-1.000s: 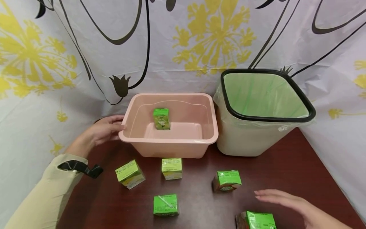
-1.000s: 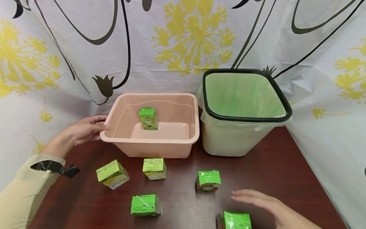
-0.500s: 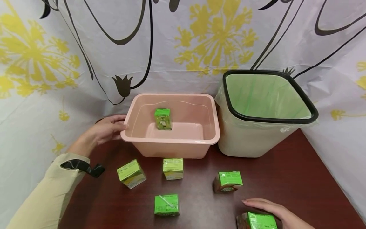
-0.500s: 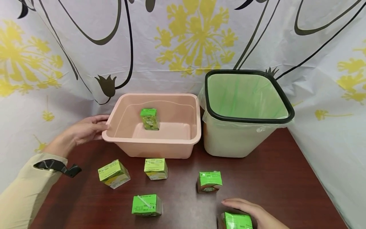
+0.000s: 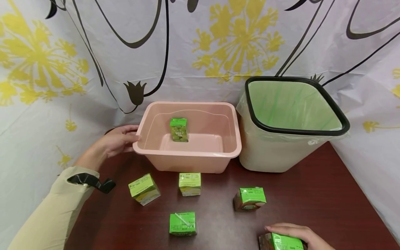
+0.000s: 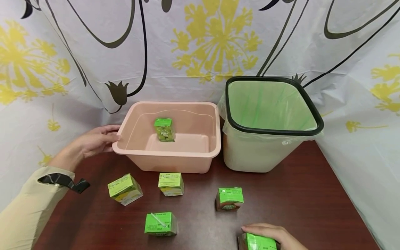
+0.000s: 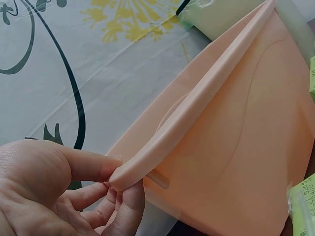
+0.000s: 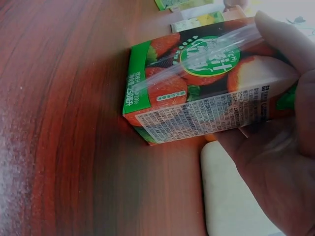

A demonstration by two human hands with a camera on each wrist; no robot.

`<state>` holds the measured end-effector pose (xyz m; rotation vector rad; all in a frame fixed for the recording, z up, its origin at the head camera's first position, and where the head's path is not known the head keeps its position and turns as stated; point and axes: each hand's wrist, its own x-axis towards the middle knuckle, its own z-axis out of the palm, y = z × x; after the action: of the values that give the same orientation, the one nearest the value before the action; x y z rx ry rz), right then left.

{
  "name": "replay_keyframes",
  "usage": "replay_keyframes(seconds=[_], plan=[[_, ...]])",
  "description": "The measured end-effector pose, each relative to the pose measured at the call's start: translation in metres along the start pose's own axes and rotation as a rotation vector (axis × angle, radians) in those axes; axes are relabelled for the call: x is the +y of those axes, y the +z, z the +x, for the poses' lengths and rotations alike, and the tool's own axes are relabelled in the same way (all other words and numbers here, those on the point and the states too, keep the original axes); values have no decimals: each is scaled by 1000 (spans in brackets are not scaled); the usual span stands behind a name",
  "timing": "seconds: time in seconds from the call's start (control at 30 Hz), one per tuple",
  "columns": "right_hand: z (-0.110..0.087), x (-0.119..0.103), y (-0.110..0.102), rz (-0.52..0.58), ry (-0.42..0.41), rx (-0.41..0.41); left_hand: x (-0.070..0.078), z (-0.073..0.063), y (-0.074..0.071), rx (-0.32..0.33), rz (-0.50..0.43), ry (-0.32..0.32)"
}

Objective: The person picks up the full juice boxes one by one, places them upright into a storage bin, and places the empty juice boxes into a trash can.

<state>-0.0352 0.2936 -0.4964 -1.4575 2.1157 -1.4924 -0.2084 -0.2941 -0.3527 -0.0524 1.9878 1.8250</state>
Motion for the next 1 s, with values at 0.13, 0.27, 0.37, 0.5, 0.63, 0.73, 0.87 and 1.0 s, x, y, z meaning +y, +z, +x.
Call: replay_keyframes(seconds=[0.13, 0.27, 0.37, 0.5, 0.63, 0.73, 0.87, 1.0], plan=[[0, 2, 0, -14, -38, 9, 1, 0, 0, 0, 3, -3], [4, -1, -3, -19, -26, 7, 1, 0, 0, 10, 20, -12], [9, -8, -7, -11, 47, 15, 2, -1, 1, 15, 28, -14], [15, -21, -15, -8, 147, 34, 2, -1, 1, 14, 25, -12], [22, -33, -26, -16, 163, 49, 3, -1, 1, 10, 20, -11], [30, -44, -36, -103, 163, 60, 3, 0, 0, 11, 23, -11], [42, -63, -50, -219, 187, 67, 2, 1, 1, 10, 27, -10], [53, -82, -63, -221, 249, 93, 2, 2, 0, 13, 34, -14]])
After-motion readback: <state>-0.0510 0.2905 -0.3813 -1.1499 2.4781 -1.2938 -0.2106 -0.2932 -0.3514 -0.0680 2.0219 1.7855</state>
